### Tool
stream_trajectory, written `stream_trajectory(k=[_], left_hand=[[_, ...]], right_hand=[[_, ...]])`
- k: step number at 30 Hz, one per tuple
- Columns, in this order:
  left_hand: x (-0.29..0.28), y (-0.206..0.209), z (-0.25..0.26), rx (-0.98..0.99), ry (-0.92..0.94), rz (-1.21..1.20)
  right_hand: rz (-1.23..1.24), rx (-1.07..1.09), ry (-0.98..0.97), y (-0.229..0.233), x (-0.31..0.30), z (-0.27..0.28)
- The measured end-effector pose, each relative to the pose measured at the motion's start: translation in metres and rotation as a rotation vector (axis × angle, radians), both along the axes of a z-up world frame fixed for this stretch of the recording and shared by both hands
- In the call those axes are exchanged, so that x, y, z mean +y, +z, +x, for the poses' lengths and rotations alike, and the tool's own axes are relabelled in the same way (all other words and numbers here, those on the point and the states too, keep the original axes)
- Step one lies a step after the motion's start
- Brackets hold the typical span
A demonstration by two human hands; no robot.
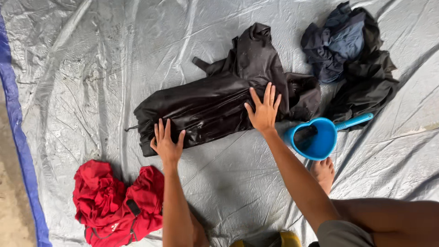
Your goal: The person washes a black jacket by hand on a tarp. They use a blue scoop to apply soapy water and scrub the jacket with a brush, focusing on different sections of the garment.
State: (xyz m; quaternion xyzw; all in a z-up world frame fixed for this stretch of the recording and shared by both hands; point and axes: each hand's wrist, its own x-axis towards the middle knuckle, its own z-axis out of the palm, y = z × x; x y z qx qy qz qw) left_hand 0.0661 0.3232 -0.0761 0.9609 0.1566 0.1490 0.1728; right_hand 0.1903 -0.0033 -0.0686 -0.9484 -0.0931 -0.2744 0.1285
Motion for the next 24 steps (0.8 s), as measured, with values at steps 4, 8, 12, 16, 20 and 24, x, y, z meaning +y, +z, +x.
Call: stream_trajectory(k=[4,8,12,16,20,24], left_hand=[[-0.017,-0.021,-0.012,0.007,0.182,0.042],[-0.015,-0.018,-0.009,0.046,0.165,0.098],[-0.012,-0.024,-0.018,-0.029,0.215,0.231],[-0.012,-0.03,0.004,-0.188,0.313,0.055],[0.002,-0.006,0.015,-0.068,0.08,0.191],[0.026,0.022,0.028,0.294,-0.015,0.027]], right_hand=[[0.14,0.13,0.166,-0.004,0.018,-0.032],[0.042,0.132,0.233,-0.005,0.012,-0.021],[0.107,0.152,0.169,-0.014,0.011,-0.024],[0.257,0.079,0.133,-0.008,0.009,0.008],[0.101,0.197,0.134,0.01,0.005,0.024],[0.033,0.492,0.097,0.014,-0.003,0.043]])
